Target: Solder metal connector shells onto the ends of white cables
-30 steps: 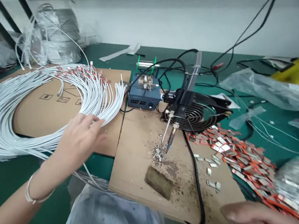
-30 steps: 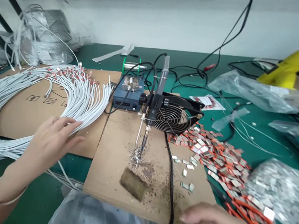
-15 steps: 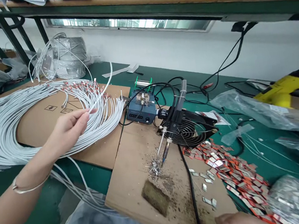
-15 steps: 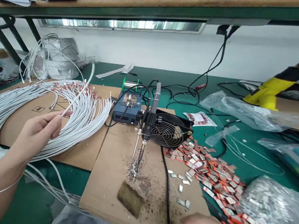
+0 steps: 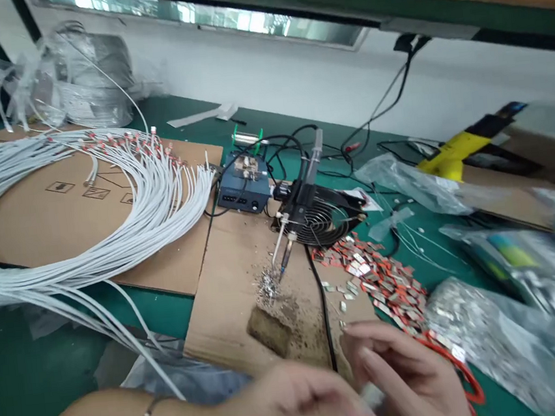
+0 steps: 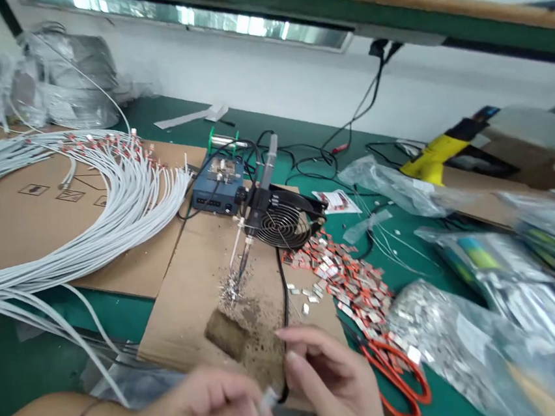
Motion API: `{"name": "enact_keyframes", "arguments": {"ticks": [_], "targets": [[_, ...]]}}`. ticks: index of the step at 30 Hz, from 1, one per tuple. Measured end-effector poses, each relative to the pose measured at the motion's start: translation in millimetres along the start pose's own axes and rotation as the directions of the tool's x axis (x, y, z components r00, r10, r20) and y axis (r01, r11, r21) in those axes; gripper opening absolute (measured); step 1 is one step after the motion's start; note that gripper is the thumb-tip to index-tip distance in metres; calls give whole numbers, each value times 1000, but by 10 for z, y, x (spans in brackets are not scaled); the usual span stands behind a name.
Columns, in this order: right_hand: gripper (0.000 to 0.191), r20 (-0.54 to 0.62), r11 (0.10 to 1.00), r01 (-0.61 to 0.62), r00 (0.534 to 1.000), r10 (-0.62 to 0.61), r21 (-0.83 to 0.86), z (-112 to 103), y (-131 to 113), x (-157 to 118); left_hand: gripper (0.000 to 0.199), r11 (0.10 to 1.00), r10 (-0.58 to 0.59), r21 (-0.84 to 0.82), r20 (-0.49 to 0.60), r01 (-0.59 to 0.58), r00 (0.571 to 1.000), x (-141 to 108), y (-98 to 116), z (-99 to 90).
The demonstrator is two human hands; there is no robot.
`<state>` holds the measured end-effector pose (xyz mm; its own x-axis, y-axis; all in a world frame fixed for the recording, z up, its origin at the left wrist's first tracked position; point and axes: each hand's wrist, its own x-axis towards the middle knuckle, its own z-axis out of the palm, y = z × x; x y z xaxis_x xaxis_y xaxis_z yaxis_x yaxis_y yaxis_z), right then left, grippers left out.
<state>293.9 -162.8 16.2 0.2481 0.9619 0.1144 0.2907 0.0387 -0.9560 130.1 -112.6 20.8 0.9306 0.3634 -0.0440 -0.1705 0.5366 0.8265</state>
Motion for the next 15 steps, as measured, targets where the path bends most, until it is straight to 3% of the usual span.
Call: {"name": "enact_keyframes", "arguments": {"ticks": [2,4,9,15], "targets": [[7,71,1000,-18,997,18,4,76,-40,-2,52,993,-115,-32,-200,111,973,-188,-18,-107],[9,132,1000,-24,991,22,10,165,-57,4,49,992,-123,-6,-313,127,942,-307,-2,-216],[15,326,993,-69,945,34,98,364,-55,18,40,990,-122,21,-381,141,916,-377,-49,-346],[11,407,963,-164,911,65,214,430,-60,91,36,985,-74,117,-398,131,914,-446,-110,-374]]}}
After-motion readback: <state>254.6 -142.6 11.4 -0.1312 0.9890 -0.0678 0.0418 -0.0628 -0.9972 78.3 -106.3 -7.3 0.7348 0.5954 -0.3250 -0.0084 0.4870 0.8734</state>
